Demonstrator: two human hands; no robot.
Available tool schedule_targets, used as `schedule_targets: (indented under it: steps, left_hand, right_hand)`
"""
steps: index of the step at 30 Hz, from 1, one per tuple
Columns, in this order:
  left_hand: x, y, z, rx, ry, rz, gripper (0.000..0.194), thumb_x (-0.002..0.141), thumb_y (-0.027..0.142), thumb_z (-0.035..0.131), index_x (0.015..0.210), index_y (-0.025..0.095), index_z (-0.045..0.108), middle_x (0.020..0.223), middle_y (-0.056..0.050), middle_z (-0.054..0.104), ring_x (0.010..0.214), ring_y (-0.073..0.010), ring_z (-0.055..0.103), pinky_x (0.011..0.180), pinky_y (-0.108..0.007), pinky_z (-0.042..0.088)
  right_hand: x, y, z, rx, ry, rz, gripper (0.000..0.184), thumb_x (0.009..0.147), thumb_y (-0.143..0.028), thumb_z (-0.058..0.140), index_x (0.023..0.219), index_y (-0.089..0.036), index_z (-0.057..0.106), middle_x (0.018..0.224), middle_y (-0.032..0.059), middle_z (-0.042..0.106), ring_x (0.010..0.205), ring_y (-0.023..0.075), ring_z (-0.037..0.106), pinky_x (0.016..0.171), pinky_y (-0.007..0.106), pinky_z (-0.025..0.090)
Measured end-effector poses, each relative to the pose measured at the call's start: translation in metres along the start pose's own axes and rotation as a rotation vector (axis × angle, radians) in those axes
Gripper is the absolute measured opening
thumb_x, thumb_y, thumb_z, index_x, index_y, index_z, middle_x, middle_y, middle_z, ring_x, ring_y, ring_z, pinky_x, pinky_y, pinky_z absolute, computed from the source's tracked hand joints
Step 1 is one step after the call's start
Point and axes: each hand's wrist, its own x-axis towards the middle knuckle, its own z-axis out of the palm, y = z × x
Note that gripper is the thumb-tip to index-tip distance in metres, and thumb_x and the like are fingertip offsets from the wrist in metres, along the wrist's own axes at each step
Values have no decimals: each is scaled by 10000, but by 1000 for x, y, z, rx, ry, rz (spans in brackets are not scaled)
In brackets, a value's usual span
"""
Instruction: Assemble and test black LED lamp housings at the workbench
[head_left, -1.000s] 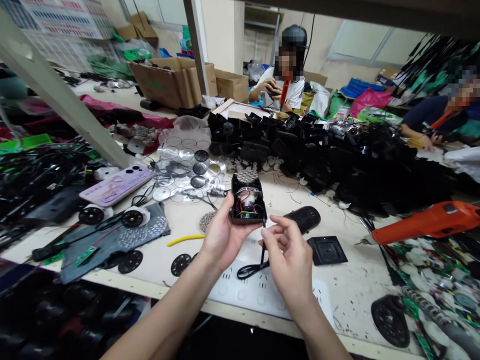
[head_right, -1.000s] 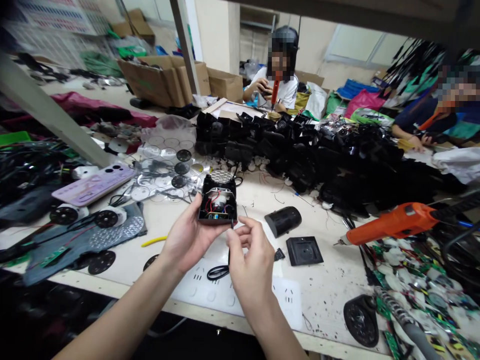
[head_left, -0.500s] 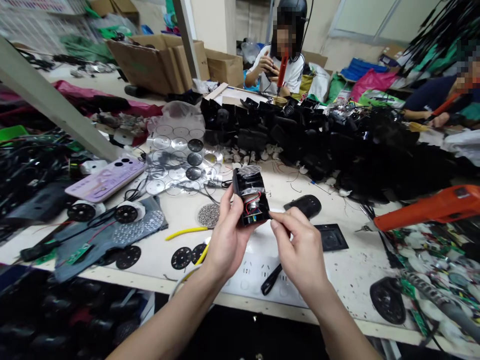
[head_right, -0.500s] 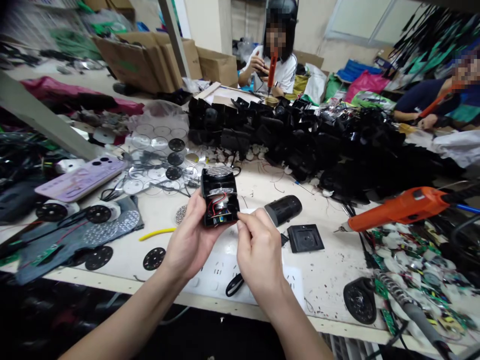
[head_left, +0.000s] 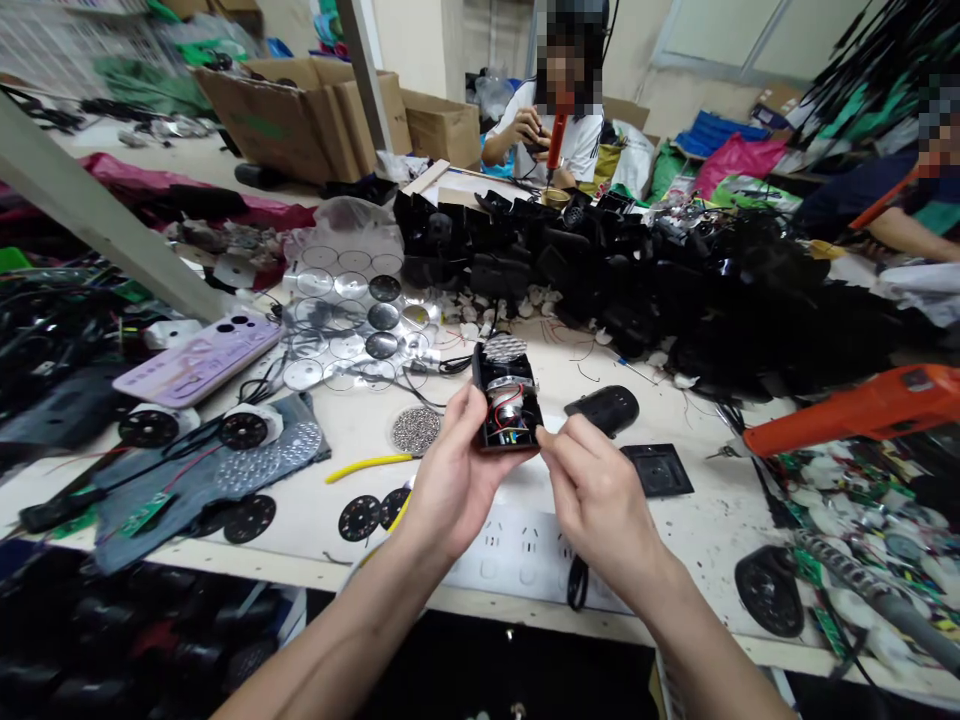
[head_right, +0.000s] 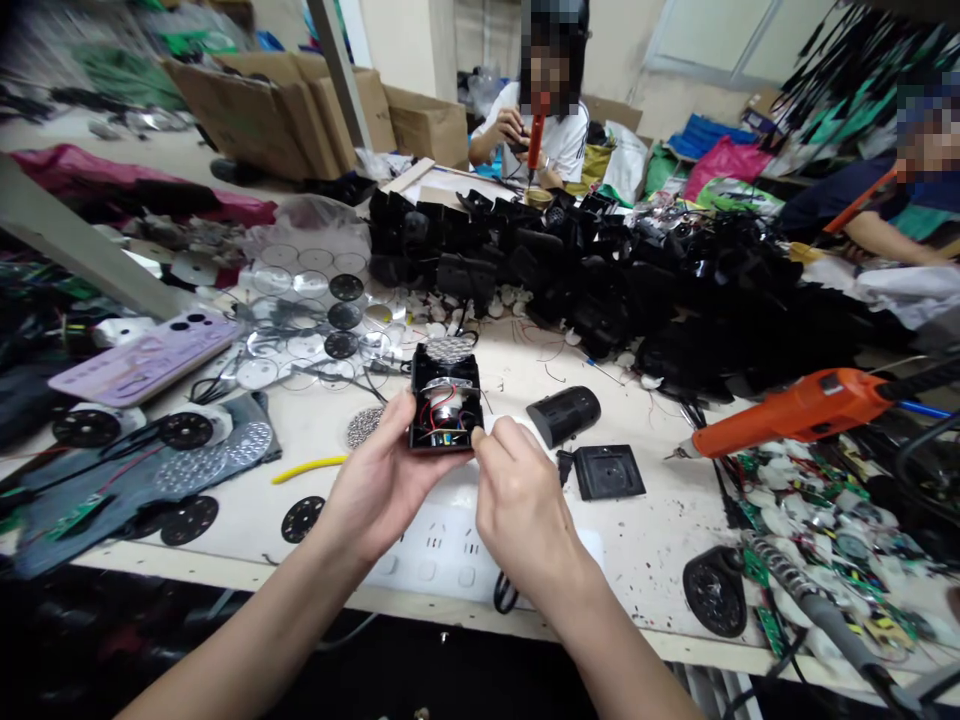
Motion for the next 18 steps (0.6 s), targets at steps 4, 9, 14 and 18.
schedule_targets:
  steps: [4, 9, 14, 18]
  left_hand:
    - [1, -1, -3, 2, -3, -12, 196, 935, 234, 531, 1121, 238, 594, 1078, -48, 671, 948, -189, 636, 872, -396, 543]
    - [6, 0, -5, -24, 58, -78, 165, 950, 266, 504, 1049, 179, 603, 1082, -94, 671, 936, -223, 655, 867, -459, 552]
    - [8, 0, -7, -59, 62, -158, 280, 960, 315, 486, 1097, 111, 620, 1110, -139, 673, 920, -235, 671, 844, -446, 577]
    - [9, -3, -7, -87, 59, -206, 350, 954, 356, 492, 1139, 85, 613, 1128, -168, 674, 970, -252, 673, 846, -408, 587]
  right_hand:
    - [-1, -1, 1, -99, -74, -35, 299, 906, -62, 331, 886, -141, 618, 776, 63, 508, 681, 181, 489, 595, 314, 466]
    - [-5, -2, 0, 57, -136, 81, 304, 916, -90, 360, 1107, -118, 594, 849, 61, 501, 756, 185, 550, 675, 330, 511]
    - [-8, 1, -2, 143, -100, 133, 312, 920, -117, 385, 1129, -117, 617, 828, 43, 498, 719, 161, 571, 675, 310, 514]
    - [-7, 4, -3, 135, -58, 148, 286, 907, -135, 422, 1085, -130, 647, 838, 57, 563, 733, 165, 595, 681, 302, 515]
